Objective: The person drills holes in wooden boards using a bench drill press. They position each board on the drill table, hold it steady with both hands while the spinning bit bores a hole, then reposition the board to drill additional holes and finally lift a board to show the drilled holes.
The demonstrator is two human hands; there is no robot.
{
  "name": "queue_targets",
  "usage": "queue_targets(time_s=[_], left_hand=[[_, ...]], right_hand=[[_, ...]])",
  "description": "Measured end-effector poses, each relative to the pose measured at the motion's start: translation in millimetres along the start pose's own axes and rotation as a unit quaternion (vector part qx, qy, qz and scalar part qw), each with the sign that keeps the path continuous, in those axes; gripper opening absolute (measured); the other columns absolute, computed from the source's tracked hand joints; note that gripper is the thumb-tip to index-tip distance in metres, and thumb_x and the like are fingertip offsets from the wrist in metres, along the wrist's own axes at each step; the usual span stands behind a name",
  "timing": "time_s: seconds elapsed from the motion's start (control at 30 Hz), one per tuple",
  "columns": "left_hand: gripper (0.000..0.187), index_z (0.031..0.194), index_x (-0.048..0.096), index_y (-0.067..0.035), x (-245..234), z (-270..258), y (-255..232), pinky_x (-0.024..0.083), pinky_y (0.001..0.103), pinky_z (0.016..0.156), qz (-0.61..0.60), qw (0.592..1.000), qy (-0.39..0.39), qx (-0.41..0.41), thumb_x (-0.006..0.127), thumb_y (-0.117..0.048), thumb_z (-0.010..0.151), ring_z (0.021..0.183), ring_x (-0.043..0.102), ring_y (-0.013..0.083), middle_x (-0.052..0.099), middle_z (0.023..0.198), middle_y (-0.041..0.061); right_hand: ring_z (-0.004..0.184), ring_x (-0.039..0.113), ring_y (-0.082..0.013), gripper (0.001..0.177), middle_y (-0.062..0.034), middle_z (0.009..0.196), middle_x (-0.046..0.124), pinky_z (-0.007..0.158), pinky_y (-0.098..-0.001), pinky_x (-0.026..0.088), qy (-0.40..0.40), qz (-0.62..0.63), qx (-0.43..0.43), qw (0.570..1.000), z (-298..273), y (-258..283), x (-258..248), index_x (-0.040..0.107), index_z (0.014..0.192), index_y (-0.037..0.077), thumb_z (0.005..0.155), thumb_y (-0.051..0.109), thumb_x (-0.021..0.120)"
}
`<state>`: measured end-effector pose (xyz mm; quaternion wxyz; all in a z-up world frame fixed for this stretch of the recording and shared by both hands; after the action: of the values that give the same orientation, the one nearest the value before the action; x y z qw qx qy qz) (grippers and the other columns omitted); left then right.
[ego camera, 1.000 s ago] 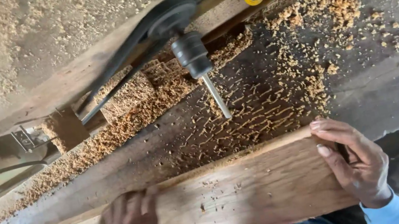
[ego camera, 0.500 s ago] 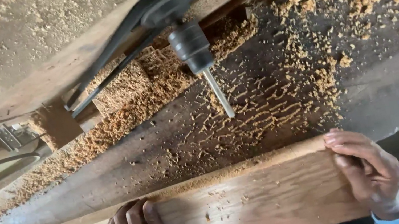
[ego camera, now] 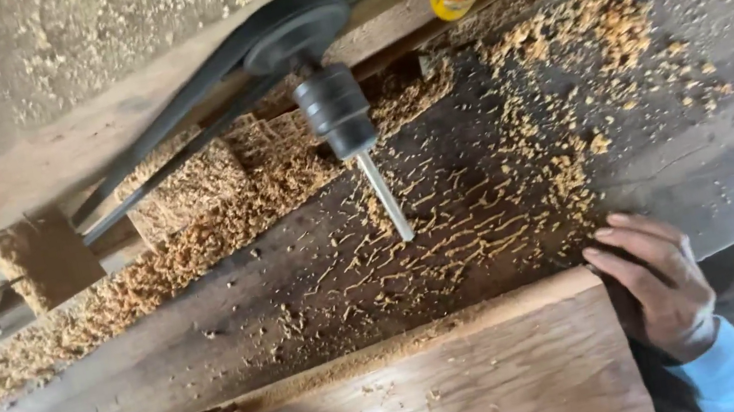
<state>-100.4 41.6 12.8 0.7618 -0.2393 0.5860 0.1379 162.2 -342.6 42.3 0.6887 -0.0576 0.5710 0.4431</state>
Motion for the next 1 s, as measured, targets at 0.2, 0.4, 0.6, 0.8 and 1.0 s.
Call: queue_targets(time_s=[0.2, 0.4, 0.6, 0.8, 1.0], left_hand=[[0.015, 0.099, 0.073, -0.010, -8.2, 10.6, -13.0, 0.048, 0.046, 0.099, 0.003, 1.000, -0.010, 0.001, 0.070, -0.024, 0.098, 0.099, 0.070, 0.0291, 0.074, 0.103, 0.010], [0.015, 0.095, 0.074, -0.013, -11.9, 11.0, -13.3, 0.045, 0.046, 0.102, 0.007, 0.997, -0.081, -0.019, 0.073, -0.027, 0.091, 0.097, 0.070, 0.0269, 0.075, 0.101, 0.007], [0.031, 0.115, 0.071, -0.016, -5.1, 36.1, -71.4, 0.025, 0.056, 0.120, -0.076, 0.986, 0.089, 0.119, 0.060, -0.039, 0.096, 0.141, 0.044, 0.0293, 0.055, 0.146, 0.013], [0.069, 0.155, 0.044, -0.022, 33.9, 102.6, -114.7, 0.008, 0.071, 0.116, -0.033, 0.931, 0.207, 0.298, 0.049, -0.061, 0.097, 0.154, 0.016, 0.0366, 0.023, 0.168, 0.013], [0.046, 0.135, 0.064, -0.025, 99.8, 179.2, -3.4, 0.035, 0.059, 0.106, -0.024, 0.991, 0.110, 0.073, 0.063, -0.044, 0.093, 0.143, 0.037, 0.0372, 0.037, 0.164, 0.021]], right_hand=[[0.132, 0.059, -0.0309, 0.032, -0.0106, 0.132, 0.064, 0.110, -0.0458, 0.048, 0.107, -0.013, 0.005, 0.994, -10.8, -13.8, 4.8, 0.074, 0.117, 0.007, 0.089, 0.000, 0.061], [0.144, 0.048, -0.0266, 0.053, -0.0068, 0.147, 0.053, 0.118, -0.0466, 0.034, 0.164, -0.034, -0.021, 0.986, -7.7, -14.8, 13.6, 0.059, 0.138, 0.015, 0.088, -0.001, 0.054], [0.148, 0.033, -0.0278, 0.059, -0.0044, 0.156, 0.041, 0.124, -0.0529, 0.016, 0.178, -0.031, -0.180, 0.967, 54.7, 3.5, 16.5, 0.043, 0.149, 0.019, 0.095, 0.042, 0.046], [0.152, 0.025, -0.0306, 0.074, -0.0067, 0.162, 0.032, 0.125, -0.0553, 0.009, 0.164, -0.058, -0.296, 0.939, 126.9, 9.4, 53.3, 0.035, 0.155, 0.019, 0.098, 0.065, 0.032], [0.152, 0.039, -0.0283, 0.043, -0.0113, 0.157, 0.048, 0.126, -0.0551, 0.027, 0.159, -0.233, -0.153, 0.947, 211.5, -34.5, 73.3, 0.064, 0.132, 0.014, 0.104, 0.046, 0.056]])
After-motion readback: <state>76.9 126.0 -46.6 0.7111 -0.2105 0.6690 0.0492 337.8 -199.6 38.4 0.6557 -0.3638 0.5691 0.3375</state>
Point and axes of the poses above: each hand's wrist, its own z-axis towards the middle knuckle, its own x-axis out of the palm, y = z × x, the point moved 7 cm from there along z, towards the middle knuckle
